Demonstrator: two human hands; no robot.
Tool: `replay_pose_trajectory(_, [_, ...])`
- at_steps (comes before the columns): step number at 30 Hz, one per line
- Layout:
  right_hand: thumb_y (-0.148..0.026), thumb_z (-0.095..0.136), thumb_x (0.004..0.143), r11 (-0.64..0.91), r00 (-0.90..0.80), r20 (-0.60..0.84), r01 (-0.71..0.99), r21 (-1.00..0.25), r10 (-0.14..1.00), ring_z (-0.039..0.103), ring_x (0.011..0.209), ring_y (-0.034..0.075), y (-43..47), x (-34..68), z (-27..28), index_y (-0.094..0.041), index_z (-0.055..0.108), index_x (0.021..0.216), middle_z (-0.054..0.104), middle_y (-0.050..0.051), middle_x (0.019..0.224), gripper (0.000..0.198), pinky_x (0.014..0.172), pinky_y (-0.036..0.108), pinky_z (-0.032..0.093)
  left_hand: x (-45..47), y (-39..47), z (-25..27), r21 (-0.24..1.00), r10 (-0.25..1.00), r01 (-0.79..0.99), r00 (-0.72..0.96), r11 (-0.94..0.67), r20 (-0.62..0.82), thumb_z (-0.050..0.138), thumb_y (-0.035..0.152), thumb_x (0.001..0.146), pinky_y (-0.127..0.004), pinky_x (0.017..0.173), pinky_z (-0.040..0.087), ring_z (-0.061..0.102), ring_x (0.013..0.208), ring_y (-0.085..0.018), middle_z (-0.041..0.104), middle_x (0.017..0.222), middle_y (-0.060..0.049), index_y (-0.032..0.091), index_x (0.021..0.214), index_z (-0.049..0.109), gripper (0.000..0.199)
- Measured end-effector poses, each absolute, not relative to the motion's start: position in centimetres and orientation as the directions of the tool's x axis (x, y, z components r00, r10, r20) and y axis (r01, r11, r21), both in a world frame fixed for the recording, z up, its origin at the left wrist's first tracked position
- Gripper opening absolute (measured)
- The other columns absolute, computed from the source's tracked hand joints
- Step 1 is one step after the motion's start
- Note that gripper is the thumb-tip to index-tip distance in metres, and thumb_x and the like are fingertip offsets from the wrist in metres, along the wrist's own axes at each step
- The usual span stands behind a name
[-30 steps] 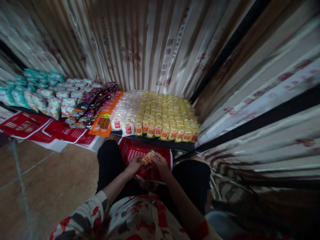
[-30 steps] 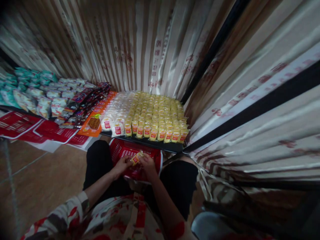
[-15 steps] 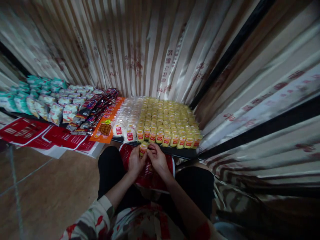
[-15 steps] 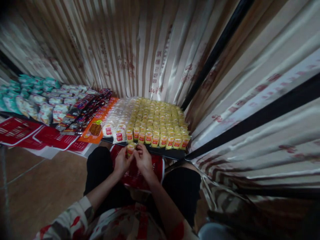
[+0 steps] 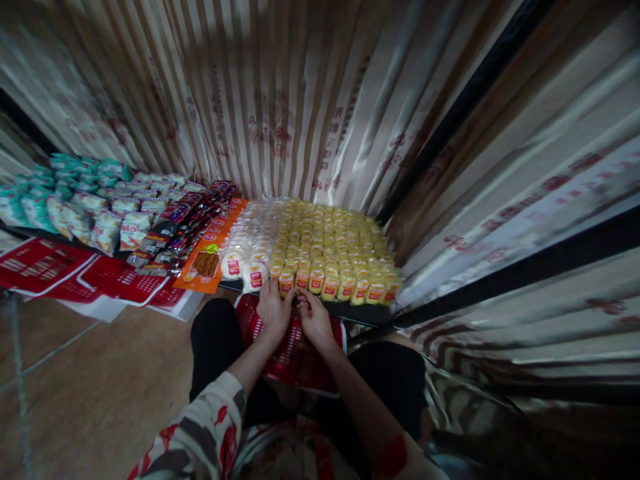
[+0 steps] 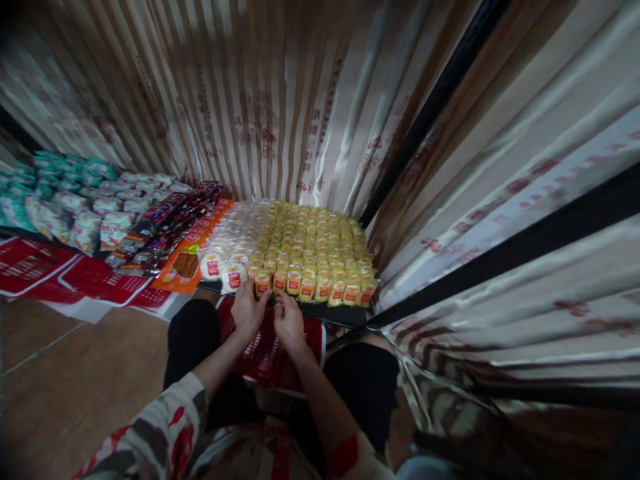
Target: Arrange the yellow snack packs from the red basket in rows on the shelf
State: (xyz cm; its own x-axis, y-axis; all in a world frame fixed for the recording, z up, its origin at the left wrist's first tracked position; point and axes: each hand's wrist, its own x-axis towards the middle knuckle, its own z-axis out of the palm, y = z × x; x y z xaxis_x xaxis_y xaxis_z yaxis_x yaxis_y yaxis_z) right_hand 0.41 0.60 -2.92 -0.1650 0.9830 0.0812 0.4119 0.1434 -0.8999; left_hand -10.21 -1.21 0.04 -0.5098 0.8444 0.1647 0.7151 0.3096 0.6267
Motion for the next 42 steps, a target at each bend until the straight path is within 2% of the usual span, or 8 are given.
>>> replay_pose_trajectory(5, [-0.015,0.040,0.078,0.189,-0.172,0.127,0.414,-0.891,0.977,0.060,0.087,0.018,0.8,0.4,-3.5,-0.020,0.058,0.115,0.063,0.008,0.099,0.042,0.086,0.036,0.049,-10.3,-0.6,-0.5,0.632,0.867,0.742,-0.447,0.223,0.220,0.054,0.036,0.084,-0.034,0.087,0.046,0.053,0.107,-0.024,0.056,0.112,-0.012,0.018,0.120,0.048,0.042])
replay_pose_trajectory(10, [-0.016,0.040,0.077,0.200,-0.192,0.130,0.411,-0.889,0.973,0.059,0.088,0.018,0.9,0.5,-3.8,-0.020,0.058,0.115,0.062,0.008,0.099,0.042,0.084,0.035,0.050,-10.3,-0.6,-1.4,0.619,0.877,0.771,-0.393,0.150,0.277,0.052,0.033,0.085,-0.034,0.091,0.045,0.051,0.110,-0.024,0.053,0.115,-0.013,0.016,0.124,0.045,0.043])
replay_pose_trajectory(16, [-0.016,0.042,0.077,0.217,-0.184,0.153,0.413,-0.884,0.971,0.059,0.088,0.018,0.8,0.5,-4.0,-0.021,0.059,0.114,0.061,0.007,0.096,0.041,0.084,0.034,0.050,-10.5,-0.7,-1.8,0.625,0.888,0.770,-0.371,0.130,0.273,0.039,0.026,0.090,-0.034,0.091,0.045,0.051,0.111,-0.023,0.050,0.120,-0.014,0.016,0.128,0.040,0.039])
replay_pose_trajectory(20, [-0.017,0.042,0.078,0.186,-0.181,0.122,0.397,-0.899,0.976,0.059,0.087,0.018,0.7,0.5,-4.1,-0.021,0.058,0.116,0.060,0.007,0.098,0.041,0.082,0.034,0.051,-10.9,-0.5,-1.5,0.665,0.887,0.741,-0.367,0.096,0.281,0.039,0.025,0.090,-0.034,0.094,0.043,0.050,0.112,-0.023,0.050,0.120,-0.014,0.014,0.129,0.039,0.040])
replay_pose_trajectory(25, [-0.018,0.042,0.078,0.160,-0.161,0.103,0.399,-0.903,0.982,0.060,0.080,0.016,0.8,0.5,-4.4,-0.022,0.058,0.116,0.061,0.007,0.099,0.042,0.081,0.033,0.051,-11.3,-0.3,-1.3,0.663,0.892,0.739,-0.376,0.124,0.252,0.044,0.027,0.088,-0.032,0.086,0.046,0.055,0.102,-0.021,0.056,0.106,-0.010,0.017,0.124,0.043,0.037])
replay_pose_trajectory(30, [-0.018,0.041,0.079,0.192,-0.155,0.140,0.403,-0.895,0.978,0.060,0.081,0.016,0.3,0.5,-4.0,-0.021,0.057,0.117,0.061,0.008,0.100,0.042,0.080,0.033,0.052,-11.4,-0.3,-1.4,0.611,0.900,0.777,-0.363,0.151,0.241,0.042,0.031,0.089,-0.029,0.081,0.048,0.055,0.105,-0.021,0.056,0.110,-0.010,0.018,0.123,0.043,0.036])
replay_pose_trajectory(36, [-0.018,0.036,0.082,0.356,-0.235,0.275,0.456,-0.816,0.932,0.059,0.091,0.018,0.3,0.5,-2.4,-0.021,0.052,0.125,0.059,0.009,0.102,0.046,0.086,0.033,0.048,-11.9,-0.3,-1.3,0.660,0.903,0.748,-0.331,0.074,0.274,0.043,0.027,0.088,-0.030,0.081,0.048,0.054,0.104,-0.020,0.055,0.109,-0.010,0.018,0.123,0.042,0.036])
replay_pose_trajectory(42, [-0.017,0.033,0.083,0.387,-0.279,0.271,0.599,-0.701,0.921,0.057,0.090,0.020,1.1,0.7,-3.0,-0.022,0.044,0.133,0.058,0.009,0.096,0.052,0.085,0.033,0.048,-12.0,-0.2,-1.0,0.703,0.903,0.709,-0.336,0.055,0.269,0.045,0.025,0.087,-0.030,0.081,0.048,0.055,0.099,-0.019,0.055,0.106,-0.009,0.018,0.120,0.044,0.034])
